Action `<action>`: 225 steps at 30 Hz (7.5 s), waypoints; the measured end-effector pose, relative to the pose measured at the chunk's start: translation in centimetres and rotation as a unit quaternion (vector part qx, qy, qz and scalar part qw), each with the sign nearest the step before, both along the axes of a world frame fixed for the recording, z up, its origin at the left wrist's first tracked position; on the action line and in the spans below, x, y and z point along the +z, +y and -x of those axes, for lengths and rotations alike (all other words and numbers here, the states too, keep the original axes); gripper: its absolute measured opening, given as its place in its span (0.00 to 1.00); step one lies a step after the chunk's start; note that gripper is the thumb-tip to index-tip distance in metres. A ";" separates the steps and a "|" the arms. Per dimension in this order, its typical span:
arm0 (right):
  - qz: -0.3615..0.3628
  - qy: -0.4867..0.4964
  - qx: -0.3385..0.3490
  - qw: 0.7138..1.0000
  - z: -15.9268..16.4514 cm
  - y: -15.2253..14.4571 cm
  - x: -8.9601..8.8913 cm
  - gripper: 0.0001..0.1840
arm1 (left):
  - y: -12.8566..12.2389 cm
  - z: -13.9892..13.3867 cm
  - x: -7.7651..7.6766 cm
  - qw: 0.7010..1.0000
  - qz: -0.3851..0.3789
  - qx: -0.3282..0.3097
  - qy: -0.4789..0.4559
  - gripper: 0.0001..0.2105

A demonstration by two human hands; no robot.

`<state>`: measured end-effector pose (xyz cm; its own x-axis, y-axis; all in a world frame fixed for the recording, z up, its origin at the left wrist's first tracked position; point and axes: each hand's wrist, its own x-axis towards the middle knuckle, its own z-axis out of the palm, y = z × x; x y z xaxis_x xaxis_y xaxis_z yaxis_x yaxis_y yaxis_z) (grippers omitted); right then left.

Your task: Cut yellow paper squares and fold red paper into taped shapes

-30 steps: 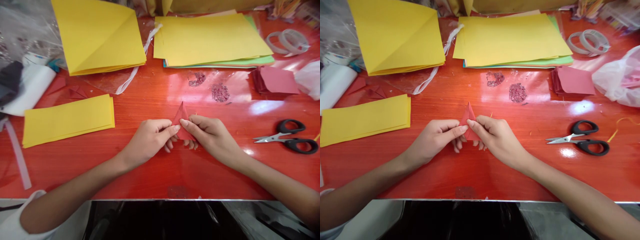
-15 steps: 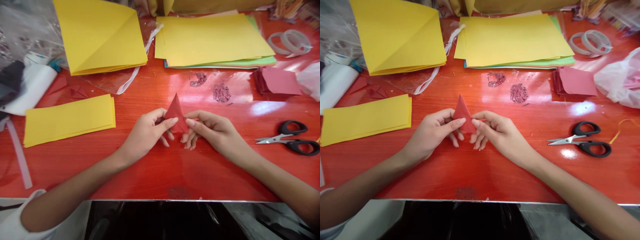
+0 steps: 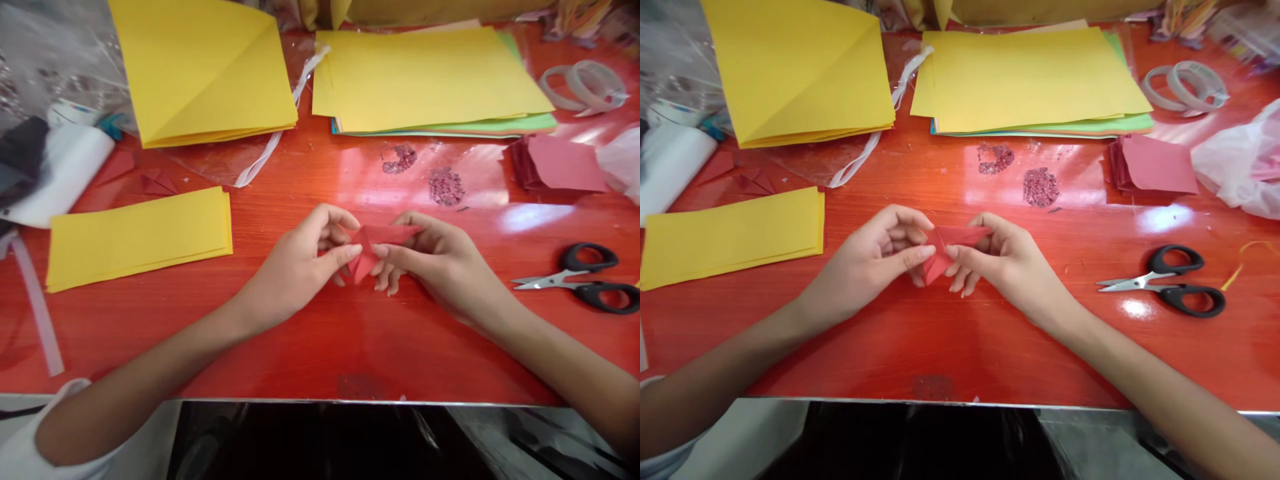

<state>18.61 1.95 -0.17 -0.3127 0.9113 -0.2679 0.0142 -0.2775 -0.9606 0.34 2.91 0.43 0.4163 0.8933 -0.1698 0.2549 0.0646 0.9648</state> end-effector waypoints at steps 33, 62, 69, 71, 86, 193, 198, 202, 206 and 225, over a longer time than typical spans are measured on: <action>0.049 -0.005 0.051 0.997 0.1 -0.4 0.5 0.08 | 0.0 0.4 0.5 0.991 -0.119 0.006 0.065 0.07; 0.060 0.014 0.071 0.996 -0.2 -0.3 0.2 0.10 | 0.0 0.7 0.9 0.987 -0.145 -0.047 0.059 0.09; 0.027 -0.038 0.082 0.996 -0.1 -0.4 0.6 0.10 | 0.3 0.5 0.4 0.998 -0.060 -0.027 0.011 0.09; 0.011 -0.048 0.085 0.995 -0.1 -0.5 0.6 0.10 | 0.3 0.4 0.4 0.999 -0.035 -0.018 0.014 0.09; 0.033 -0.044 0.096 0.994 0.0 -0.5 0.3 0.09 | 0.3 0.4 0.1 0.998 0.048 -0.004 -0.031 0.06; -0.028 0.007 -0.021 0.999 0.1 -0.5 -0.6 0.07 | -0.5 -0.2 0.0 0.996 0.045 0.049 -0.053 0.10; -0.033 -0.014 -0.005 0.999 0.2 -0.5 -0.4 0.12 | -0.7 -0.4 -0.2 0.993 0.081 0.063 -0.063 0.11; -0.041 -0.040 0.002 0.998 0.3 -0.4 -0.2 0.15 | -0.9 -0.5 -0.4 0.988 0.109 0.063 -0.093 0.11; -0.036 -0.036 0.002 0.999 0.2 -0.4 -0.3 0.15 | -0.9 -0.5 -0.4 0.983 0.132 0.057 -0.110 0.10; -0.036 -0.036 0.004 0.999 0.3 -0.4 0.0 0.16 | -0.9 -0.6 -0.4 0.987 0.127 0.049 -0.086 0.11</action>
<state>18.27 1.57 -0.20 -0.3018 0.9266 -0.2245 0.0862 -0.2080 -0.9743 0.92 2.03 0.05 0.3713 0.8686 -0.3282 0.0698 0.3264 0.9427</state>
